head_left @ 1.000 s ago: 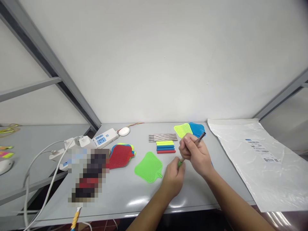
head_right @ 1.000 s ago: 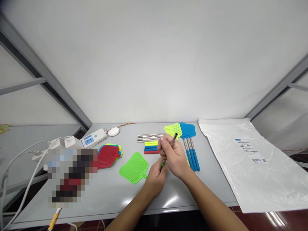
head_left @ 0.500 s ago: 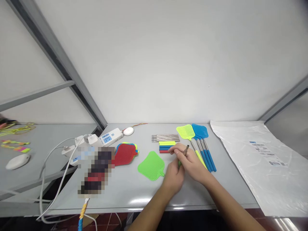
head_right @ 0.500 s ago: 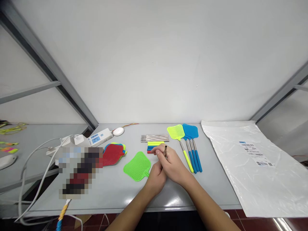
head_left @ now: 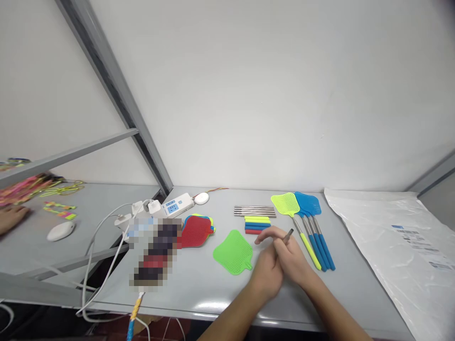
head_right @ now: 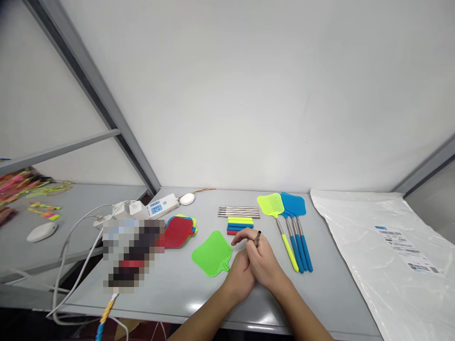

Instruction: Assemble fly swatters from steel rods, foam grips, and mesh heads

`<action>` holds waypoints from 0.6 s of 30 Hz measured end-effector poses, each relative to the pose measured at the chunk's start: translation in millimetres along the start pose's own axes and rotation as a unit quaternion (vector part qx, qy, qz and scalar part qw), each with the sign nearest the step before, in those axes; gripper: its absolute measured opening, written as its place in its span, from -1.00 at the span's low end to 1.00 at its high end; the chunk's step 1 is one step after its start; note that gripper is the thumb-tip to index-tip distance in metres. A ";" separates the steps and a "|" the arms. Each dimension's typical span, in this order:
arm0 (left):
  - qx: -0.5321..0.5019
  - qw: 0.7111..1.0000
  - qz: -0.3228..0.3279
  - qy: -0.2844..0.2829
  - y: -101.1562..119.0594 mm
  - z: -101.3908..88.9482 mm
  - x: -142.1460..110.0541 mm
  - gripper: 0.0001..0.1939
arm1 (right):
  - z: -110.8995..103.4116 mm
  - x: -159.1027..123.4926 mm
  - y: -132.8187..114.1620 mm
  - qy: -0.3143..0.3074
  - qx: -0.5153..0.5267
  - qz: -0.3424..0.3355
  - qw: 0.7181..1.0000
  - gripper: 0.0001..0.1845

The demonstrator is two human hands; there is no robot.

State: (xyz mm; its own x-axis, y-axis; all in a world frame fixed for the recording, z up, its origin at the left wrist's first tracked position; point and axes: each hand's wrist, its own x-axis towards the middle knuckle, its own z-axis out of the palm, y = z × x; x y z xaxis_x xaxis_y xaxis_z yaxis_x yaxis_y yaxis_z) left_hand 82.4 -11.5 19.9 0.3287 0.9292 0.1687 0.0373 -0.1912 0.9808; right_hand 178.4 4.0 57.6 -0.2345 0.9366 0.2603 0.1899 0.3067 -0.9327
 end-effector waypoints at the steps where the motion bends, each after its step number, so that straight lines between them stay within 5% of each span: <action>1: -0.007 1.000 0.004 -0.001 0.6 0.0 0.0 -0.72 | 1.5 -0.4 2.3 0.002 -0.004 0.001 1.000 -0.59; 12: 0.009 1.000 0.022 -0.016 -3.9 -0.5 2.0 -0.66 | 0.1 -11.8 8.2 0.008 -0.029 0.011 0.999 -0.61; 15: -0.002 1.000 0.006 -0.010 -1.5 -0.5 2.0 -0.69 | -2.0 -7.1 -1.8 -0.025 0.031 0.038 0.998 -0.69; 18: -0.010 1.000 -0.008 0.009 3.6 0.2 2.2 -0.70 | -5.1 -0.4 -14.4 0.016 0.090 0.041 0.995 -0.79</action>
State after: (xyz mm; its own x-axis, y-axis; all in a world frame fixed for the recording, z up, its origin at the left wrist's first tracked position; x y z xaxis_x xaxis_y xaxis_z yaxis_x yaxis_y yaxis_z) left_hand 83.5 -10.3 23.9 0.3114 0.9377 0.1539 0.0232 -0.1695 0.9853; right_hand 180.6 0.1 72.2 -0.1934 0.9632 0.1865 0.0324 0.1962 -0.9800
